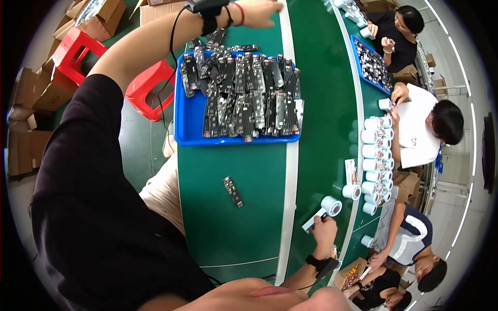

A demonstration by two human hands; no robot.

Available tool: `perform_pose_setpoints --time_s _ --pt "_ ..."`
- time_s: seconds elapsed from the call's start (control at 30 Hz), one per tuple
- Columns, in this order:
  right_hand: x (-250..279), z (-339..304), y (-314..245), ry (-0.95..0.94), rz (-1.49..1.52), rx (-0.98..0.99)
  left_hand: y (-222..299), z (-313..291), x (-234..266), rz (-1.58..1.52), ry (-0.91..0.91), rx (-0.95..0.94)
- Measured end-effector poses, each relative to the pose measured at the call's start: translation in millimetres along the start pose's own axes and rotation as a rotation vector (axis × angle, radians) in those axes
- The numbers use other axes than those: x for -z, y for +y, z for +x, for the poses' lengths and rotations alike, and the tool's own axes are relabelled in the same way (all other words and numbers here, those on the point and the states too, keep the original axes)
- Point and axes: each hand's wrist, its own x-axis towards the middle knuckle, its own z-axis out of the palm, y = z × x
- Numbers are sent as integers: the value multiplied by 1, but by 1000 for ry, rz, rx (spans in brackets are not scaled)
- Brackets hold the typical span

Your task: The person picks up a circuit board and connects it to the battery wires inside a handheld fan casing. They repeat this process for several more fans, connecting boards to batteries and setting the units aside on the table.

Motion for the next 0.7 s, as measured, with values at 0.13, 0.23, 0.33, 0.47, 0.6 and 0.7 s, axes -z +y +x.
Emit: perform_pose_setpoints --time_s 0.13,0.23,0.33,0.47,0.6,0.7 --pt "33 0 -55 -128 -297 -86 -188 48 -56 233 171 15" --pt "60 -8 -98 15 -247 -133 -226 99 -49 269 -109 144" --pt "81 8 -168 78 -184 -66 -250 126 -57 300 -117 92" --pt "93 72 -282 26 91 190 -248 153 -59 387 -105 -8" --pt "94 185 -448 -135 527 545 -258 169 -65 616 -201 42" --pt "71 271 -619 -54 420 948 -310 163 -92 286 148 29"
